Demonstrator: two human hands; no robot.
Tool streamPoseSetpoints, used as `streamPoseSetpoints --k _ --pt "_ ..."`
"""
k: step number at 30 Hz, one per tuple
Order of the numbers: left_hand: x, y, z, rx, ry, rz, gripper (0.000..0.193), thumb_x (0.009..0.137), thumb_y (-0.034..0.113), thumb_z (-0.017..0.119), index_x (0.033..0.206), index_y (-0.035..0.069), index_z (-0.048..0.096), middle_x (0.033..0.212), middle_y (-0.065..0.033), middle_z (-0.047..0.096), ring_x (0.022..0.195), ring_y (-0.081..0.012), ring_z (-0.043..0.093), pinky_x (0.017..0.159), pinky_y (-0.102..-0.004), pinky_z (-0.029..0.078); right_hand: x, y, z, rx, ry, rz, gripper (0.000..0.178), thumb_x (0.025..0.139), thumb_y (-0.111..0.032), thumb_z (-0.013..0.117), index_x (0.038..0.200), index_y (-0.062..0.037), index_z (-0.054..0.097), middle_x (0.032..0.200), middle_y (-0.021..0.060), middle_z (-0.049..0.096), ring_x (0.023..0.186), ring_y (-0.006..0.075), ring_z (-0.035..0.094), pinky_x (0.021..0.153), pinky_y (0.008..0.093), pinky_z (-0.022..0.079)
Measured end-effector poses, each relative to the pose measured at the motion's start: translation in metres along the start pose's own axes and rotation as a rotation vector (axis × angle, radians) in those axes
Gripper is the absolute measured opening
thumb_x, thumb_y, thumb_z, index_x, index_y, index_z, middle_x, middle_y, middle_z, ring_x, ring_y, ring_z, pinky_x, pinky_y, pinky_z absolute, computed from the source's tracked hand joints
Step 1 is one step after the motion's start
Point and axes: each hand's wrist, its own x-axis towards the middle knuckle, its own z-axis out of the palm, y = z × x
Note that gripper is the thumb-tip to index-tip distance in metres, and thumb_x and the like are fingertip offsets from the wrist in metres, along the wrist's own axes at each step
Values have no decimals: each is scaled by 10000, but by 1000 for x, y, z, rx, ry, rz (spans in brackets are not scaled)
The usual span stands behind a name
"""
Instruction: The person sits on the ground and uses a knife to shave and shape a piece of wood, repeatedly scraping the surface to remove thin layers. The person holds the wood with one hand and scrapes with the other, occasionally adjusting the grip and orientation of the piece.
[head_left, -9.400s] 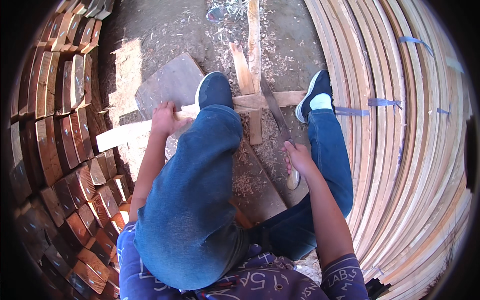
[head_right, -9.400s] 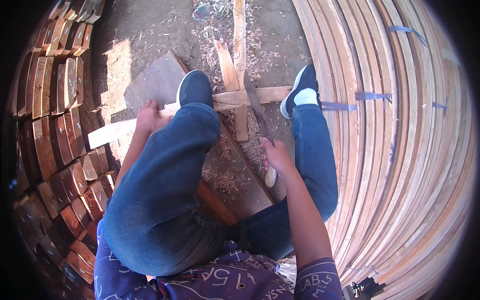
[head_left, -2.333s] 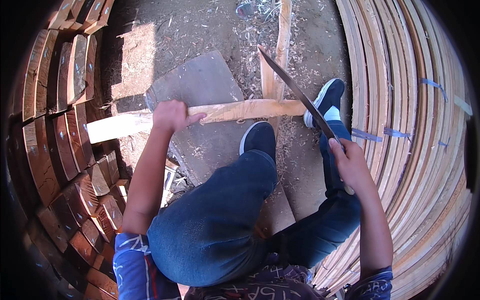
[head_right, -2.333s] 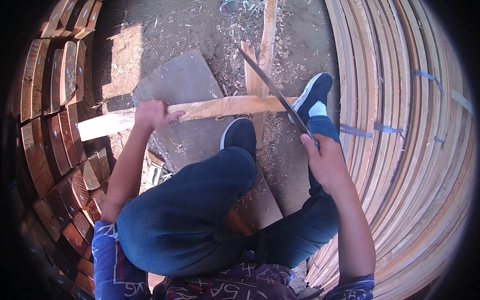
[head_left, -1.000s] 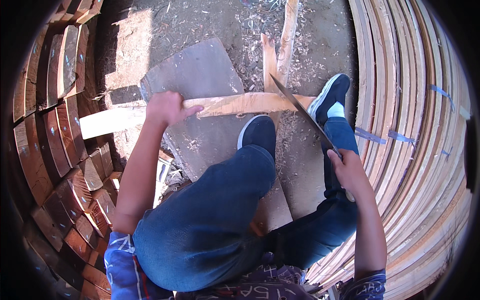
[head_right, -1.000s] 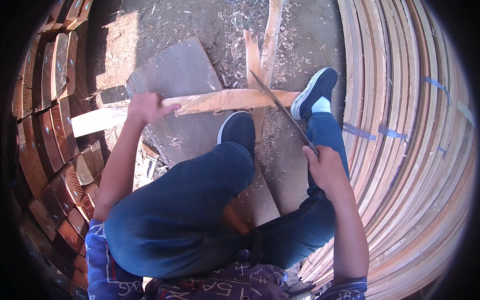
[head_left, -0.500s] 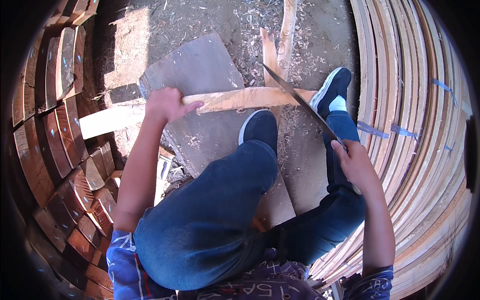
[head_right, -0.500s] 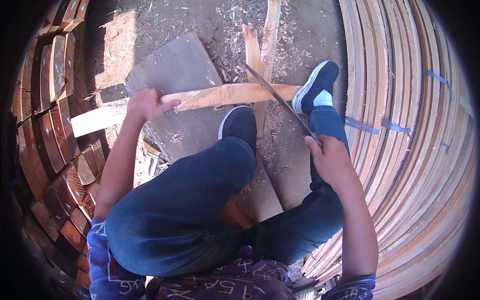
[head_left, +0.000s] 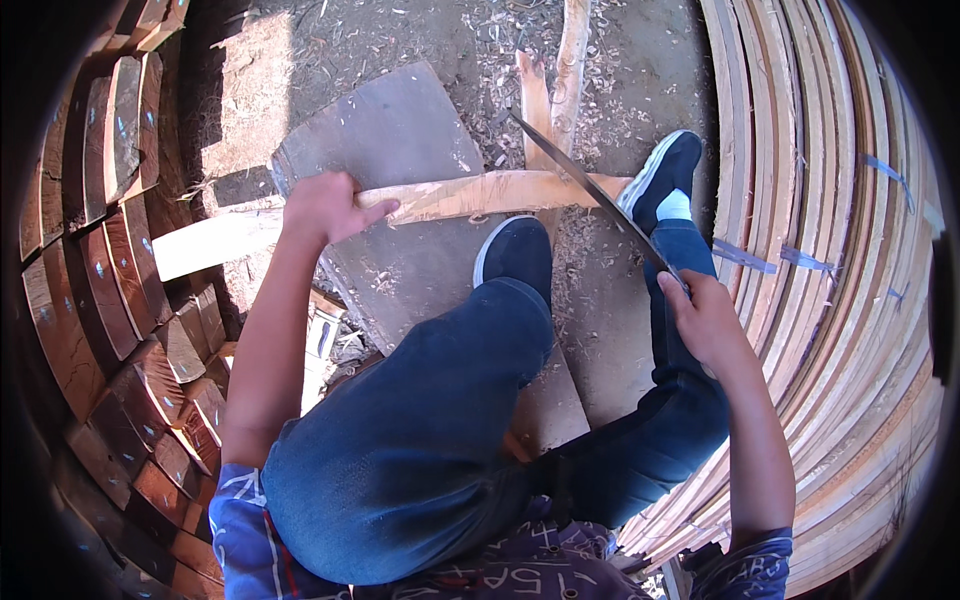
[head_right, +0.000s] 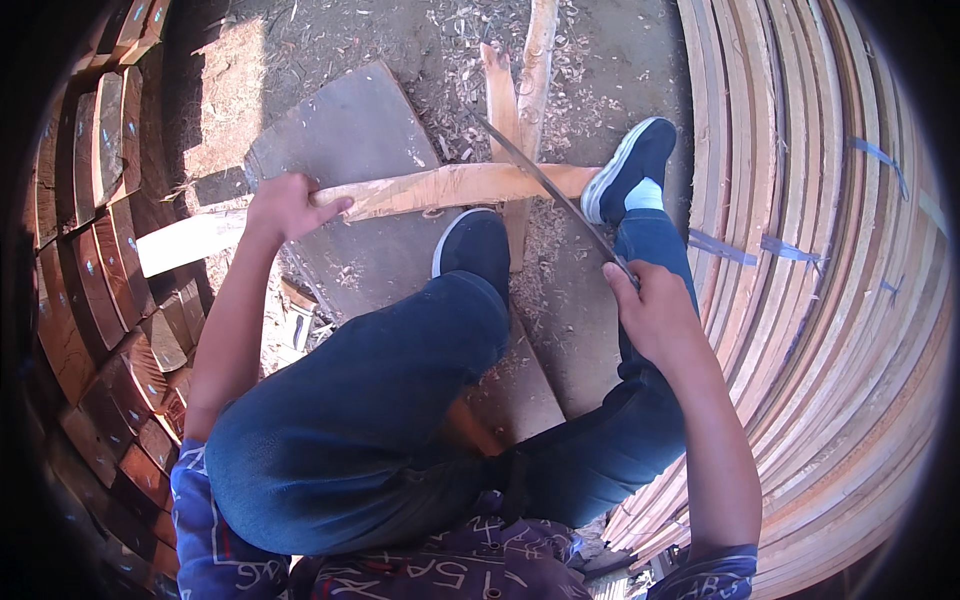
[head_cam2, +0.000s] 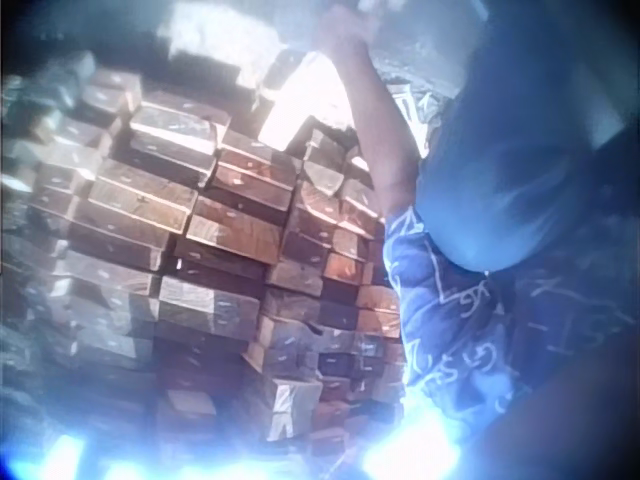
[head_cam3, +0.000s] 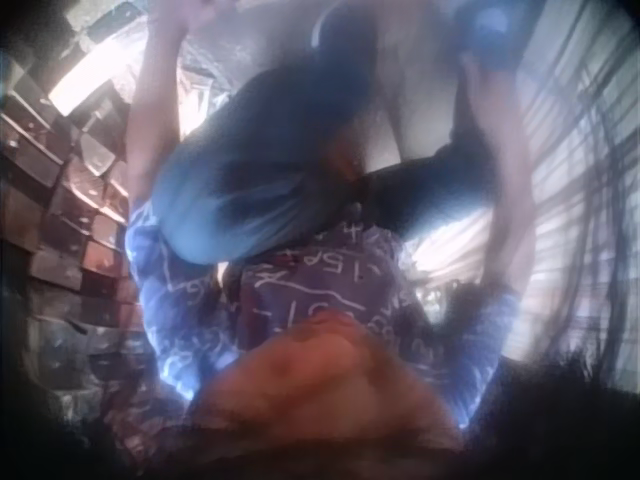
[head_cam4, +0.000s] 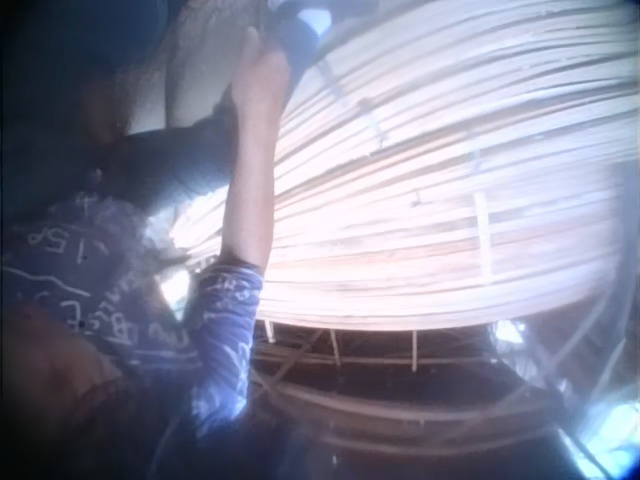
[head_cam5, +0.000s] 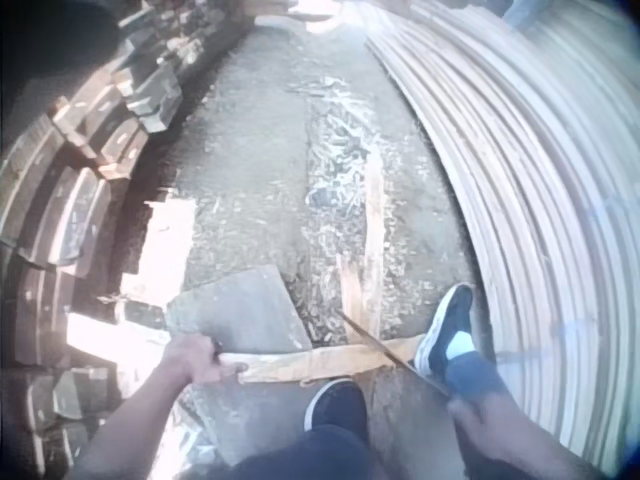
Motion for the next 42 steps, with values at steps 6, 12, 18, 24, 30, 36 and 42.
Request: streamPoseSetpoints --k 6,12,18,24,30,36,42 --pt "0 2 1 -2 30 28 790 733 799 551 702 24 704 713 -185 678 762 -331 696 741 -430 544 14 37 26 -57 -68 76 477 989 -371 521 927 88 633 821 322 630 902 456 646 793 485 485" --pt "-1 1 3 14 26 20 815 743 816 514 688 28 715 774 -189 695 799 -338 696 773 -425 550 17 14 0 -61 -39 72 474 988 -367 520 946 92 629 825 314 628 890 455 639 789 478 474" --pt "-1 0 2 6 32 29 817 751 813 509 707 24 718 781 -190 698 815 -339 698 775 -429 549 -3 -13 -6 208 107 23 471 989 -367 523 918 86 627 762 288 623 811 457 629 743 457 473" --pt "6 1 5 25 45 55 831 749 823 499 730 23 723 828 -197 703 842 -342 699 794 -433 550 9 51 36 -131 -59 105 489 983 -382 533 919 94 625 780 290 646 834 436 660 781 451 497" --pt "-1 3 -2 4 -14 -2 827 744 824 507 754 27 729 858 -196 708 864 -343 699 817 -432 548 -3 7 -5 538 -75 196 393 1017 -380 493 922 -9 580 555 11 449 378 90 417 368 267 355" --pt "-1 5 -3 -13 -17 20 821 742 822 513 734 29 726 832 -193 706 845 -346 699 803 -430 547 9 3 4 910 118 110 407 1032 -416 445 927 -32 527 564 8 448 391 97 427 372 263 380" --pt "3 3 -1 -10 19 24 808 741 814 529 724 29 721 816 -194 702 833 -346 698 795 -427 547 11 48 26 694 -370 436 400 1008 -459 477 889 -78 503 558 2 432 382 106 410 362 256 367"
